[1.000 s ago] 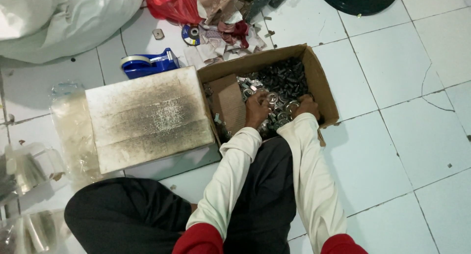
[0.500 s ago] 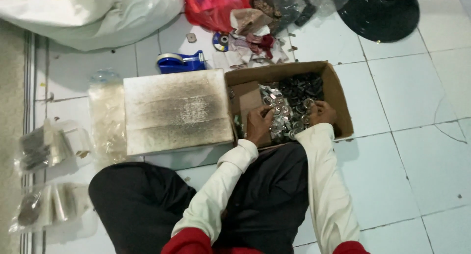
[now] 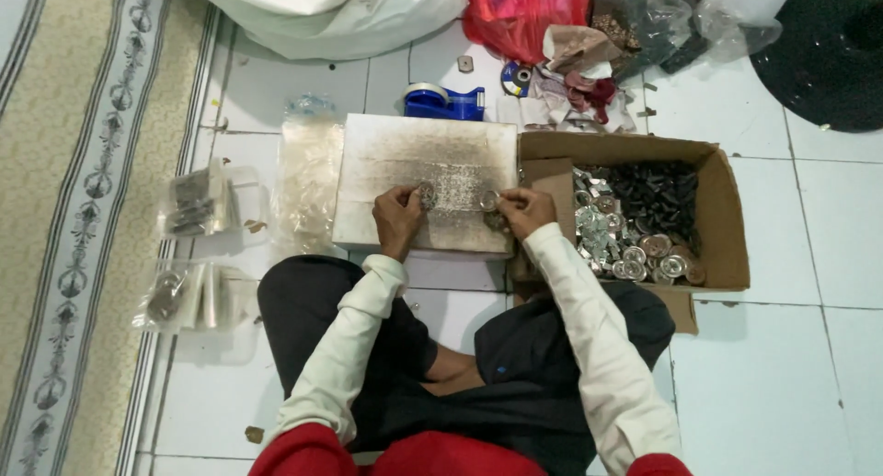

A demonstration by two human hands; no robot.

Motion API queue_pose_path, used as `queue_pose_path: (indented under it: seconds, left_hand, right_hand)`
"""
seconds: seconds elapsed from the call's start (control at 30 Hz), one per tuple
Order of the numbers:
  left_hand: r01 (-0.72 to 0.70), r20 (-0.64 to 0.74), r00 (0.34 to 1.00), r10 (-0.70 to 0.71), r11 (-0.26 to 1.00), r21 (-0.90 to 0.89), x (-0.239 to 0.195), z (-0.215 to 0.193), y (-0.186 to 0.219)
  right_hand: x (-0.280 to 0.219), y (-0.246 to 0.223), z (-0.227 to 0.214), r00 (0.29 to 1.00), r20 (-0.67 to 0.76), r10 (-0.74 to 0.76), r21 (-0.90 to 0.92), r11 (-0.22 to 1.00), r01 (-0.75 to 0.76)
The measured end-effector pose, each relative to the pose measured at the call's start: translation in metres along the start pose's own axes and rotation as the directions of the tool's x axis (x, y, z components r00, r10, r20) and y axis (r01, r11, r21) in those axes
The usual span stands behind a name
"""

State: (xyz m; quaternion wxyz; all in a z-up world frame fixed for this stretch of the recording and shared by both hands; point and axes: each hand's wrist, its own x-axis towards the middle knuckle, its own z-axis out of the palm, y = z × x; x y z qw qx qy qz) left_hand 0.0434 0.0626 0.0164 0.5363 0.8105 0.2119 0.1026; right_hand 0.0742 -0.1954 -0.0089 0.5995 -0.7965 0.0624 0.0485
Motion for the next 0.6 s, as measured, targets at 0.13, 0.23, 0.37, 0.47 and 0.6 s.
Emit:
queue_pose_path:
  seconds: [0.13,0.23,0.37,0.47,0.6]
  left_hand:
    - [-0.005,-0.020,1.000,0.005,1.000,0.010,0.018,-0.020,-0.006]
    - [-0.081,-0.020,0.996,0.082,0.996,0.042,0.025,-0.022,-0.005]
    - [-0.329,-0.107,0.933,0.343,0.935,0.130,0.013,-0.014,0.012]
    - [-0.498,-0.062,0.862,0.503,0.864,0.075,-0.013,0.016,0.042]
    - [-0.566,0.162,0.801,0.576,0.817,-0.108,-0.056,0.095,0.069]
  right_hand:
    - [0.027,0.010,0.057,0.998,0.059,0.027,0.162,0.986,-0.036]
    - [0.007,-0.028,0.058,0.973,0.109,0.202,0.280,0.933,-0.225]
    - [0.007,-0.011,-0.002,0.995,-0.080,0.059,0.028,0.998,-0.057]
    - [-0.005,0.003,-0.082,0.976,-0.198,-0.086,-0.080,0.994,0.071]
    - [0.003,0.063,-0.203,0.944,-0.302,-0.134,-0.584,0.809,-0.072]
